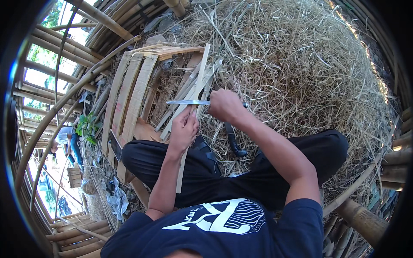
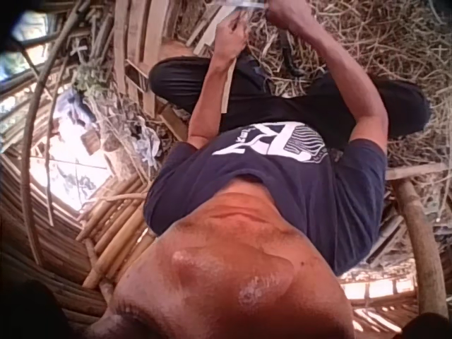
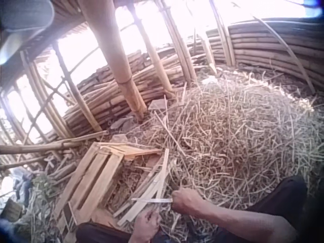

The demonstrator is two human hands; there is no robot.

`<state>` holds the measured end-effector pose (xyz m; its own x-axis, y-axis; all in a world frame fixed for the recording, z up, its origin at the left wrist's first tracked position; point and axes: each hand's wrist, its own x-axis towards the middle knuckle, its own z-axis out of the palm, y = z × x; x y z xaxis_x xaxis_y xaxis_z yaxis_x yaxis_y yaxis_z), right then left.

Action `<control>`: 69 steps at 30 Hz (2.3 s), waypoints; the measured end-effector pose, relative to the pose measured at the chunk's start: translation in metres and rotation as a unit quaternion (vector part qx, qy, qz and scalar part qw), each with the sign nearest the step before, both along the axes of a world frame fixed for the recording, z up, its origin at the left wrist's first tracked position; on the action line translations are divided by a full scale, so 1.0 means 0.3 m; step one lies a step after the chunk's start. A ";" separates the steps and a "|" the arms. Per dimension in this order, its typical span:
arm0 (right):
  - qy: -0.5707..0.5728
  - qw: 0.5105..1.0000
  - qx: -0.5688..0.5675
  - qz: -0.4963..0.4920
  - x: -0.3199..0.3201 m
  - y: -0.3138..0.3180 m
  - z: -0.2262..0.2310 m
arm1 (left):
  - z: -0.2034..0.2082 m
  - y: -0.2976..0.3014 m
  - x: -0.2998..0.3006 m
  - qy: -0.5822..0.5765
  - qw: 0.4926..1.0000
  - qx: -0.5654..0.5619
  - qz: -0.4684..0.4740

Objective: The person repeatedly scrapes, shaves, and pares down a thin strip of bamboo using a small knife.

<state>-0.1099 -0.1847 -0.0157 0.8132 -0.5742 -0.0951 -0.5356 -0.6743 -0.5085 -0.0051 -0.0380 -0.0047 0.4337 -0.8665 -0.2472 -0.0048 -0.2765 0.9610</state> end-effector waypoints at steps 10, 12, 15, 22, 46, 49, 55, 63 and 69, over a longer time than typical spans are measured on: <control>0.000 0.996 -0.046 -0.073 -0.021 -0.066 -0.158 | -0.028 0.003 -0.051 0.131 0.991 0.024 -0.012; 0.026 0.998 -0.025 -0.044 0.000 -0.083 -0.170 | -0.022 0.022 -0.049 0.113 0.993 0.037 0.016; 0.070 0.975 0.002 -0.211 -0.117 -0.251 -0.178 | 0.031 0.111 -0.097 0.152 0.985 0.078 -0.014; 0.037 0.920 0.015 -0.390 -0.226 -0.419 -0.192 | 0.080 0.275 -0.094 0.169 0.977 0.122 0.039; -0.073 0.985 0.036 -0.154 -0.044 -0.082 0.106 | 0.090 -0.029 0.010 -0.160 0.987 -0.006 -0.031; -0.028 0.993 0.027 -0.112 -0.019 -0.020 0.051 | 0.086 -0.046 0.001 -0.196 0.980 -0.028 -0.015; -0.049 0.996 -0.013 -0.075 -0.001 0.038 0.036 | 0.055 -0.037 0.012 -0.225 0.973 -0.034 -0.029; -0.042 0.993 -0.069 -0.080 -0.021 -0.049 -0.088 | 0.004 0.003 -0.034 -0.252 0.967 0.000 -0.029; 0.016 0.980 -0.071 -0.184 -0.106 -0.207 -0.156 | -0.002 0.091 -0.069 -0.172 0.984 0.038 -0.021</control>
